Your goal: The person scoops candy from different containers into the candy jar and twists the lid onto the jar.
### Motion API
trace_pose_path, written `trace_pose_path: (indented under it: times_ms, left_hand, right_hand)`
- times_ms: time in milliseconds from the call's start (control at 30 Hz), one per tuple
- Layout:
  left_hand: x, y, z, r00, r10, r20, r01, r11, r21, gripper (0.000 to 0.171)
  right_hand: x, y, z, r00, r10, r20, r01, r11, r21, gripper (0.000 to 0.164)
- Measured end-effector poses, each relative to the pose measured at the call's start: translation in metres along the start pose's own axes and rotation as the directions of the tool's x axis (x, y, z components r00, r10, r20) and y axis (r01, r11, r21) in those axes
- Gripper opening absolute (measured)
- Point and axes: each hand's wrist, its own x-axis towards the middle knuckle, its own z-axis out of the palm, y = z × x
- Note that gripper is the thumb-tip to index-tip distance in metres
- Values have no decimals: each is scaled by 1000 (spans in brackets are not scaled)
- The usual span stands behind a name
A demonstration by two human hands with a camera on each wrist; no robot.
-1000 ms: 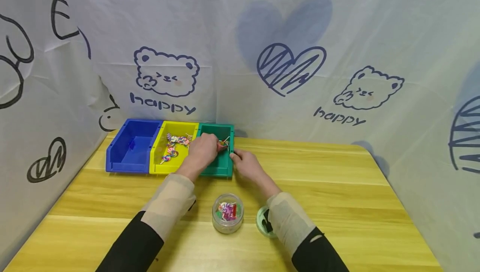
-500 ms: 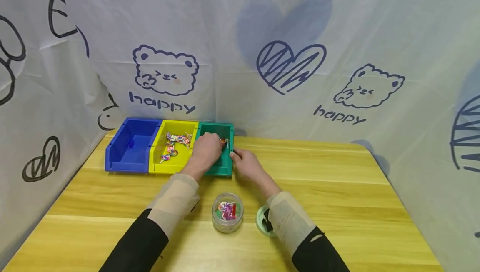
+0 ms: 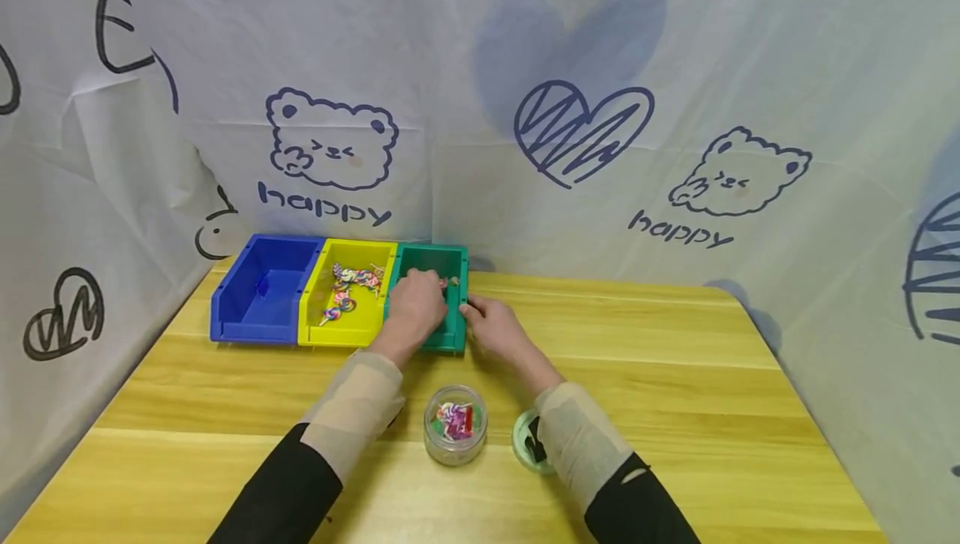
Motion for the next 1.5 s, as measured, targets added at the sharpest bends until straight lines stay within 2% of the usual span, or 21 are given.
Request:
trace_pose_path:
  times_ms: [100,267,467,667,800,967,1033,1300,1500]
  left_hand:
    - [-3,-3,-1,999,-39,3,39,997,-70,23]
    - [-10,-6,-10,998,-58,15,60,984,-165,19]
    - [-9,-4,-15,997,-77,3,76,984,-159,17]
    - [-5,-4,-9,995,-96,-19,91,982,-166,17]
    - [-2,-5,-3,994,-113,3,111,974,-196,20]
    - [-1,-7,2,987,-150,51,158,955,-250,43]
    - [-1,-8,3,986,-155,61,166,945,-282,47]
    - [-7,-8,3,986,-160,52,168,917,-360,45]
    - [-11,-7,9,984,-167,67,180,899,-399,46]
  right_hand:
    - [0,0,0,1000,-4,-1,4,1000,-7,44]
    - [0,0,-1,1000,1,0,-1,1000,-4,44]
    - [0,-1,-1,1000,-2,-4,2,1000,-7,43]
    - [1,-2,1,1000,-10,13,10,1000,-21,43]
    - [2,0,1,1000,0,1,0,1000,-23,43]
    - [1,1,-1,1000,4,-6,-4,999,-34,44]
    - [1,1,-1,1000,4,-4,-4,999,-32,43]
    - [1,-2,-3,1000,15,16,-15,1000,-15,43]
    - [0,-2,-4,999,32,21,-32,999,-12,46]
